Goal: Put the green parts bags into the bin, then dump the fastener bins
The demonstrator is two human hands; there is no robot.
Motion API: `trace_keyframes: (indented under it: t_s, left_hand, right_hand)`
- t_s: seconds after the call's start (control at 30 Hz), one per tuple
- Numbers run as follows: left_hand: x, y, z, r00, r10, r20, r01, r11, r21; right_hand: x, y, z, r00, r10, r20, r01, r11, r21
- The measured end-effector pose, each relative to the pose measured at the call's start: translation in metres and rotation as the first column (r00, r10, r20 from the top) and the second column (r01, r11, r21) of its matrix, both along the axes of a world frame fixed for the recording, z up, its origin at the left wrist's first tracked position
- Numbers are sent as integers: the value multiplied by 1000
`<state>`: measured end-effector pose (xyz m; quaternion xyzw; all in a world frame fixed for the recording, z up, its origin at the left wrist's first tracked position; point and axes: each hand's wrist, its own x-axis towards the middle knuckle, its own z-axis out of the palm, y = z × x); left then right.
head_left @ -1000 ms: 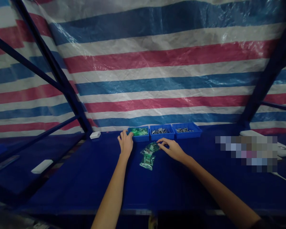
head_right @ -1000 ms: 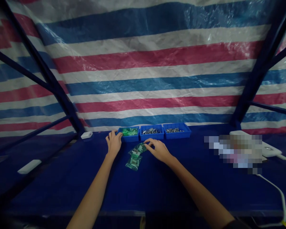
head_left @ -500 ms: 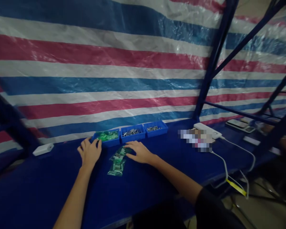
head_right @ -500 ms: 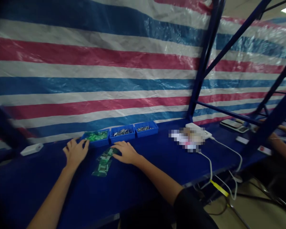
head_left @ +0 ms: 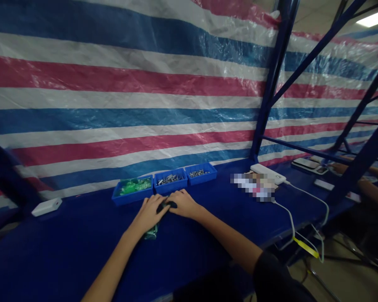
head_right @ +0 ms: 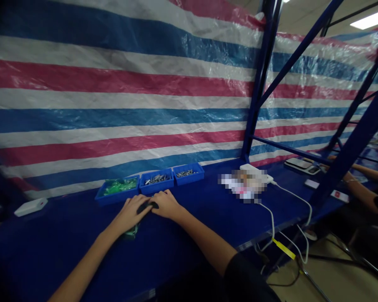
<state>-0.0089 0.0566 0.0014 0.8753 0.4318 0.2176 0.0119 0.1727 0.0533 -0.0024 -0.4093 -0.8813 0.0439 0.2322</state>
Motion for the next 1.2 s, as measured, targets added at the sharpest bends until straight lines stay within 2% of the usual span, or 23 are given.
trace_keyframes:
  t_s: [0.13, 0.27, 0.33, 0.47, 0.53, 0.7, 0.83, 0.9, 0.97, 1.1, 1.2]
  left_hand:
    - [9, -2, -11, 1000, 17, 7, -16, 995, -96]
    - [10, -1, -12, 990, 135, 27, -132, 987, -90]
    - [9, -1, -14, 985, 170, 39, -166, 982, -90]
    - [6, 2, -19, 983, 155, 95, -146, 985, -94]
    - [5, 5, -20, 976, 140, 168, -124, 987, -100]
    - [8, 7, -16, 894, 79, 441, -20, 991, -136]
    - [17, 0, -7, 805, 111, 583, -6, 984, -179]
    - [20, -3, -3, 778, 113, 617, -28, 989, -145]
    - [20, -7, 1, 783, 97, 615, -67, 995, -72]
    - [20, -17, 7, 880, 73, 468, -135, 986, 100]
    - [21, -25, 9, 912, 89, 400, -169, 971, 168]
  right_hand:
    - [5, 4, -2, 992, -102, -71, 101, 995, -21]
    - [6, 6, -7, 975, -185, -125, 176, 981, -80]
    - [7, 7, -7, 972, -181, -152, 166, 980, -112]
    - [6, 7, -5, 964, -66, -257, 26, 987, -157]
    - [5, 6, -5, 957, -58, -283, 17, 989, -145]
    - [5, 4, -9, 938, -171, -303, 134, 981, -140]
    - [4, 5, -7, 879, -148, -454, 68, 980, -188]
    - [3, 4, -4, 833, -125, -540, 49, 987, -152]
    - [2, 2, 0, 797, -79, -599, 50, 997, -64]
    - [3, -1, 7, 779, -3, -627, 110, 985, 132]
    - [5, -2, 9, 794, 6, -608, 129, 975, 179]
